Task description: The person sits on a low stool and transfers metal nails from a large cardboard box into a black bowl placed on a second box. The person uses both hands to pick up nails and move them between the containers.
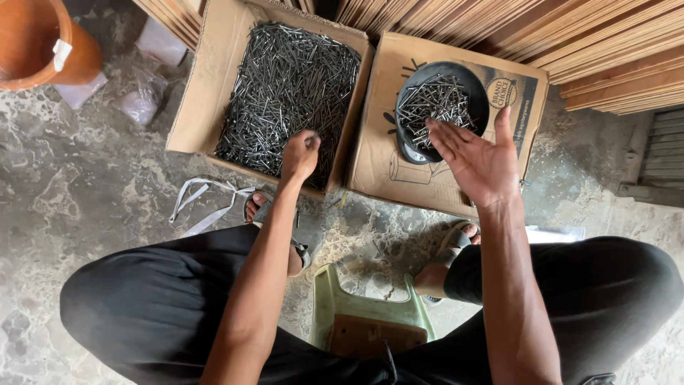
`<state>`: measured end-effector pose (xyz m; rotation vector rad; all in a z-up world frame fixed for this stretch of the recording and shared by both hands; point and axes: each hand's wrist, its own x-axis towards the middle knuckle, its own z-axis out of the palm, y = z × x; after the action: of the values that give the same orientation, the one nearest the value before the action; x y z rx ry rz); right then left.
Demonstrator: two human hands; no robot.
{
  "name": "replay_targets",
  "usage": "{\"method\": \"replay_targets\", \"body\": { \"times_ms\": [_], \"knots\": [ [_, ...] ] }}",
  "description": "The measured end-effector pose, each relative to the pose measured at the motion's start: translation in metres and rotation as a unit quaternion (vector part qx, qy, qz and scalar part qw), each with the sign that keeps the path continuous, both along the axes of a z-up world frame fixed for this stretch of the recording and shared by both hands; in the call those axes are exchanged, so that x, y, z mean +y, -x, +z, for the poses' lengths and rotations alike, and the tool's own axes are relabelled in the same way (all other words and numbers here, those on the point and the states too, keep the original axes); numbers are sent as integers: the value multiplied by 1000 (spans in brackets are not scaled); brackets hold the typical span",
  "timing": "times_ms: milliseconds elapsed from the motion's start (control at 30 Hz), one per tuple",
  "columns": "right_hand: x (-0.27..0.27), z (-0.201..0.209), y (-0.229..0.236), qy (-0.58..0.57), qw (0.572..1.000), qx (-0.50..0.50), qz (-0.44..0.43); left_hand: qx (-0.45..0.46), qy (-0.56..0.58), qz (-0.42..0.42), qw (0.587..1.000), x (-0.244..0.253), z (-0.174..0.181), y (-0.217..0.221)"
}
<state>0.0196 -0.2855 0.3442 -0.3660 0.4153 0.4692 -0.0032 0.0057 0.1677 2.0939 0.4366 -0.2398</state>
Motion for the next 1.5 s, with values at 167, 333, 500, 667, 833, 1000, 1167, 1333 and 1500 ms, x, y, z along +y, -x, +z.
{"method": "replay_targets", "body": {
  "times_ms": [167, 333, 500, 667, 833, 1000, 1167, 1333, 1500],
  "knots": [
    [16, 16, 5, 173, 979, -44, 101, 59, -51, -8, 997, 8, -68, 35],
    [27, 16, 3, 309, 935, -48, 166, 104, -72, -44, 991, 7, -74, 31],
    [31, 4, 2, 356, 912, -51, 196, 42, -188, -88, 977, -1, -70, 15],
    [31, -10, -3, 325, 926, -38, 189, 12, -325, -85, 942, -5, -117, 7],
    [29, -24, -8, 307, 936, -32, 170, -25, -329, -24, 944, -18, -116, 1],
    [31, -21, -13, 299, 938, -37, 172, -31, -536, -47, 842, -30, -126, 3],
    [31, -19, -15, 295, 940, -39, 169, -76, -476, -37, 875, -32, -125, 10],
    [33, -14, -15, 292, 940, -49, 171, -62, -492, -47, 867, -39, -117, 10],
    [32, -16, -13, 296, 938, -40, 177, 40, -497, -79, 863, -39, -119, 8]
  ]
}}
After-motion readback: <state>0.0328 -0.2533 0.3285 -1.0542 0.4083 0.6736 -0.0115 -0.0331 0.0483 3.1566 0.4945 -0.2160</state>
